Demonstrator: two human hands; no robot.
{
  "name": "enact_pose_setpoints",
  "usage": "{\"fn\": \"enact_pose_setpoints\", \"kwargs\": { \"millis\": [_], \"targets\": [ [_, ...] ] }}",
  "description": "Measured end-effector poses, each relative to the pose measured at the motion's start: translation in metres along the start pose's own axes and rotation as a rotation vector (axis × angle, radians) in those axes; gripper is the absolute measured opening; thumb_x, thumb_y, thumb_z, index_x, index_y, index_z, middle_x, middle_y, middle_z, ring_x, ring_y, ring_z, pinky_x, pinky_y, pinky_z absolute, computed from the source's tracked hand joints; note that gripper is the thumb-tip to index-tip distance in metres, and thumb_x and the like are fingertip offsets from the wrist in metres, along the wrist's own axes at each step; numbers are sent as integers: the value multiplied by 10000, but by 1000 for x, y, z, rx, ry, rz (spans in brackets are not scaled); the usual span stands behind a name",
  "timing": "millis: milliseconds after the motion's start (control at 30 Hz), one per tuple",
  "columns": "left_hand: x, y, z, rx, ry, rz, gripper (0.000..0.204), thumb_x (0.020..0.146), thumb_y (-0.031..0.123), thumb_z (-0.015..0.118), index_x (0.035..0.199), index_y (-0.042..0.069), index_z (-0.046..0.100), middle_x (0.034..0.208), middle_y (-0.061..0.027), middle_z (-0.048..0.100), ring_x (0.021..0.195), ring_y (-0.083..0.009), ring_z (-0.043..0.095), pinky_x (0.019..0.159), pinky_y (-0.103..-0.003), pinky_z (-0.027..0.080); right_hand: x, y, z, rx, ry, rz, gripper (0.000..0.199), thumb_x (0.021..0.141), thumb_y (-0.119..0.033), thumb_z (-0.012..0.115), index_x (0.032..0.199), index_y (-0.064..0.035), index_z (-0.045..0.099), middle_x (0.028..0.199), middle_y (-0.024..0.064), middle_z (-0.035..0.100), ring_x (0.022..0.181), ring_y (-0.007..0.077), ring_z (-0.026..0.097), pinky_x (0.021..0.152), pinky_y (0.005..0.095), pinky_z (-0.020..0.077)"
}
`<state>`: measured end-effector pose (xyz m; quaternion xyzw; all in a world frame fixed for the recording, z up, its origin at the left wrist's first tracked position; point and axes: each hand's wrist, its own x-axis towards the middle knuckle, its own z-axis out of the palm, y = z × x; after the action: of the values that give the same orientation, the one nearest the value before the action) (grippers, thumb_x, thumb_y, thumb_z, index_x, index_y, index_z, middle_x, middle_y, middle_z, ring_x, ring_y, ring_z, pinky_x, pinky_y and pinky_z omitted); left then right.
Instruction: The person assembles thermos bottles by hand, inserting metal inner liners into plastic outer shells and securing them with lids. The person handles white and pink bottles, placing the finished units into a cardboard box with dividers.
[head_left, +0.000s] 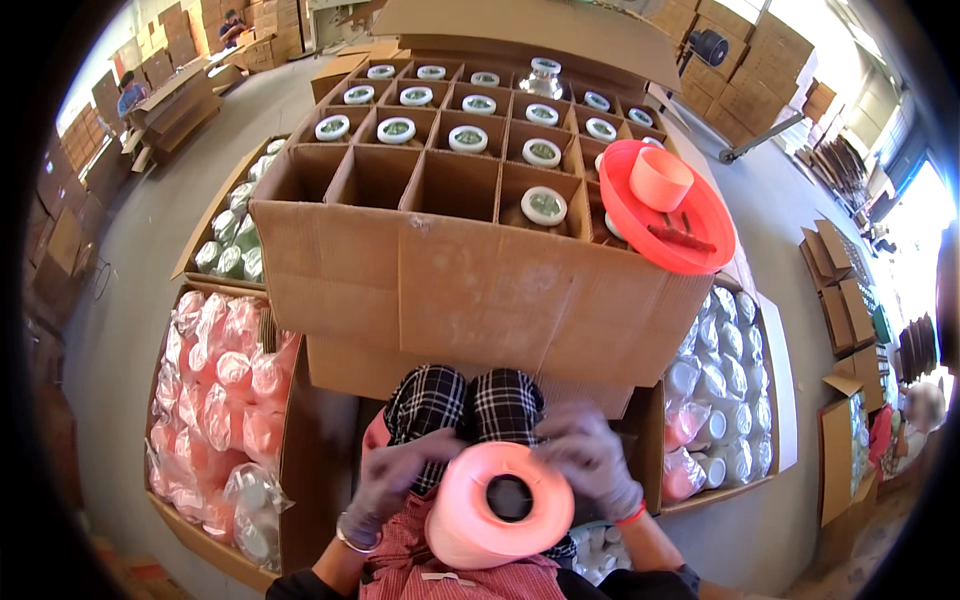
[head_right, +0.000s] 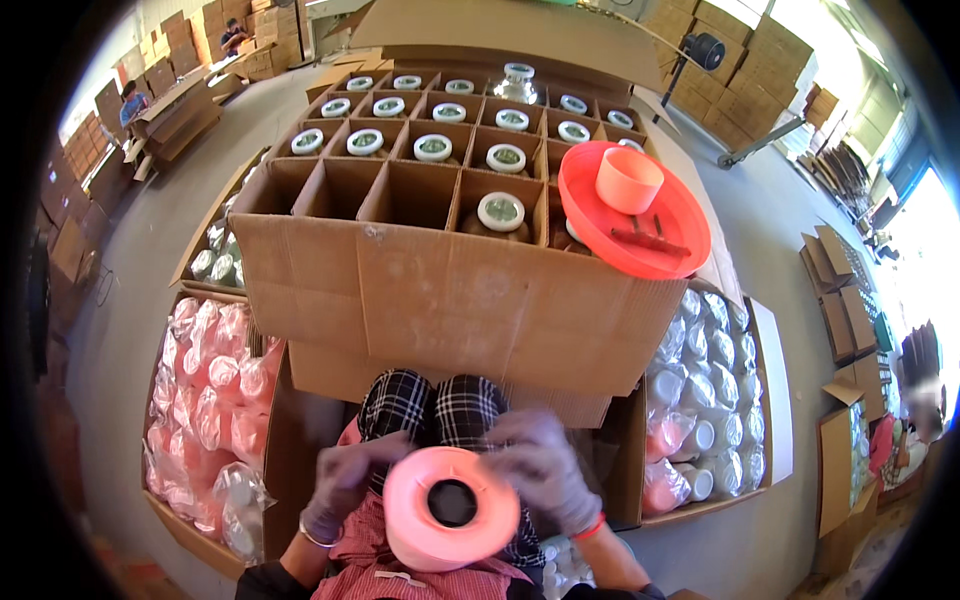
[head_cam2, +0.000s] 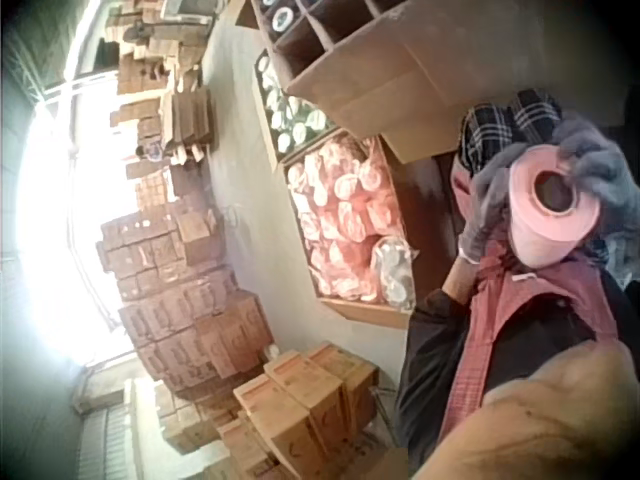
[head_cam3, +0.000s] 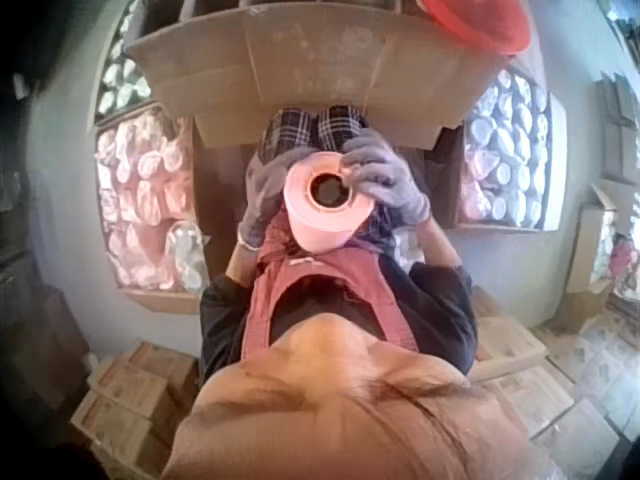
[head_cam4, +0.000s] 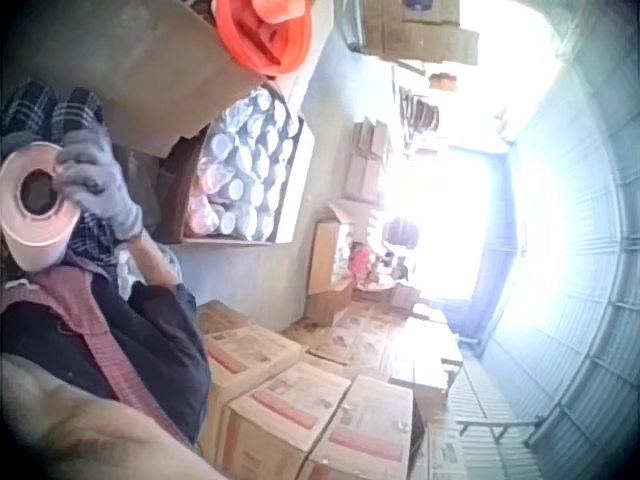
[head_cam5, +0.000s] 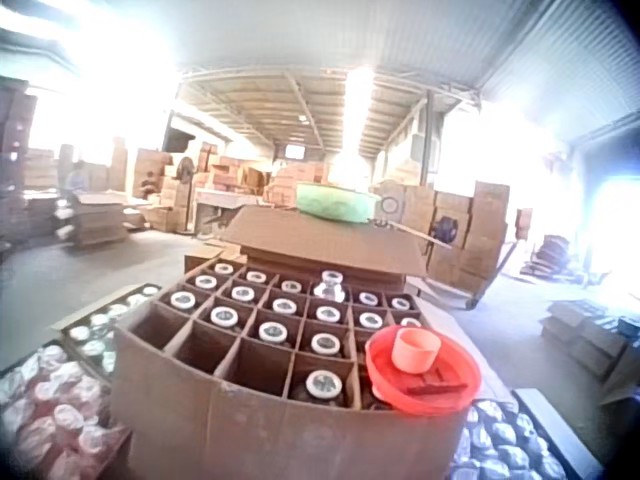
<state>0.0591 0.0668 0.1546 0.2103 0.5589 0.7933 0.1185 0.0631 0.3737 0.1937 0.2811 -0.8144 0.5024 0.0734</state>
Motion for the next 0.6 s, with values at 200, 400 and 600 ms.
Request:
{"fn": "enact_pose_setpoints", "kwargs": {
  "millis": [200, 400, 600],
  "targets": [
    [31, 4, 15, -47, 83, 97, 636, 1027, 480, 464, 1314, -80, 552, 1383, -246, 535, 1338, -325, 482, 1161, -458, 331, 20, -44, 16, 188, 77, -70, 276, 812, -143, 648, 1028, 17, 706, 1085, 169, 677, 1109, 321, 631, 1117, 537, 333],
    [53, 3, 62, 166, -367, -164, 281, 980, 106, 498, 1162, -48, 646, 1241, -166, 633, 1193, -250, 587, 1055, -367, 424, 42, -56, 41, 122, 740, 238, 191, 845, 60, 528, 970, 93, 668, 1066, 189, 669, 1064, 273, 622, 1035, 395, 423],
    [46, -1, 28, -71, 119, 68, 300, 970, 126, 516, 717, -13, 597, 786, -137, 607, 806, -265, 631, 800, -406, 543, -13, -42, 29, 295, 546, 270, 366, 776, -23, 597, 1127, 55, 665, 1262, 221, 574, 1175, 320, 572, 1044, 402, 424]
  ]
}}
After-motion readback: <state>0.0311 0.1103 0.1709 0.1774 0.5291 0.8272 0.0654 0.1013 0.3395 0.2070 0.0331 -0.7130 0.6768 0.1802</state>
